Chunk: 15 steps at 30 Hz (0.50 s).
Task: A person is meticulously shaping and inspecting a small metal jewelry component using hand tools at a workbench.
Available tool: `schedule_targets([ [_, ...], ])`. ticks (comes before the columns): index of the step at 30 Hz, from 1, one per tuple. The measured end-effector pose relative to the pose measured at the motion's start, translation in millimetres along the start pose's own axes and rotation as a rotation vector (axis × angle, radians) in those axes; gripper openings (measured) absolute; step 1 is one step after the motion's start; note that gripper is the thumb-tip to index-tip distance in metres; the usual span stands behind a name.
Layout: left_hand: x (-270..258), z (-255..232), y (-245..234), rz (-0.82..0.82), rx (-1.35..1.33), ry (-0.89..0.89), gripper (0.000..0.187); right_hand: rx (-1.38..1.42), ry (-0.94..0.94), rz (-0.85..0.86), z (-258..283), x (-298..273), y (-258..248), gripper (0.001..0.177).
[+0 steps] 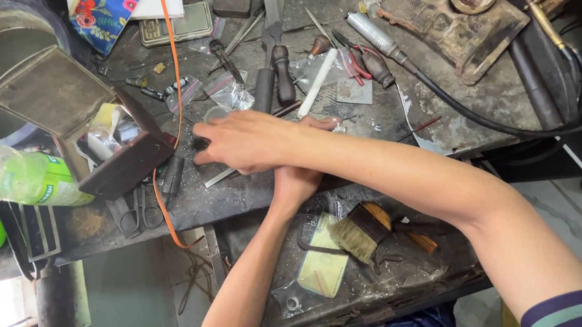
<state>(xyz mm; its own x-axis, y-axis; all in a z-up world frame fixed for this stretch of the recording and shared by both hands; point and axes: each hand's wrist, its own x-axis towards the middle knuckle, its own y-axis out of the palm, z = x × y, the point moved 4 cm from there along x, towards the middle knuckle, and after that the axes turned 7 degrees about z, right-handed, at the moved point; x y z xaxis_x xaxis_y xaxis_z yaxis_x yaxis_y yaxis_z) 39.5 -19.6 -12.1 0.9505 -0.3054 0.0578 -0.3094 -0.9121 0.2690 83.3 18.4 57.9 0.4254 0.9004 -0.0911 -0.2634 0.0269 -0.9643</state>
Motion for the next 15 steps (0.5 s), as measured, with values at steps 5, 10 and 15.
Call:
schedule_targets([
  [5, -1, -4, 0, 0.018, -0.033, 0.002, 0.031, -0.13, 0.028, 0.015, -3, 6, 20, 0.053],
  [10, -1, -5, 1, 0.03, -0.072, 0.002, 0.032, -0.187, 0.018, -0.049, 15, 5, 13, 0.023],
  [15, -2, -6, 2, 0.038, -0.126, 0.004, 0.032, -0.296, -0.002, -0.209, 32, 9, 12, 0.009],
])
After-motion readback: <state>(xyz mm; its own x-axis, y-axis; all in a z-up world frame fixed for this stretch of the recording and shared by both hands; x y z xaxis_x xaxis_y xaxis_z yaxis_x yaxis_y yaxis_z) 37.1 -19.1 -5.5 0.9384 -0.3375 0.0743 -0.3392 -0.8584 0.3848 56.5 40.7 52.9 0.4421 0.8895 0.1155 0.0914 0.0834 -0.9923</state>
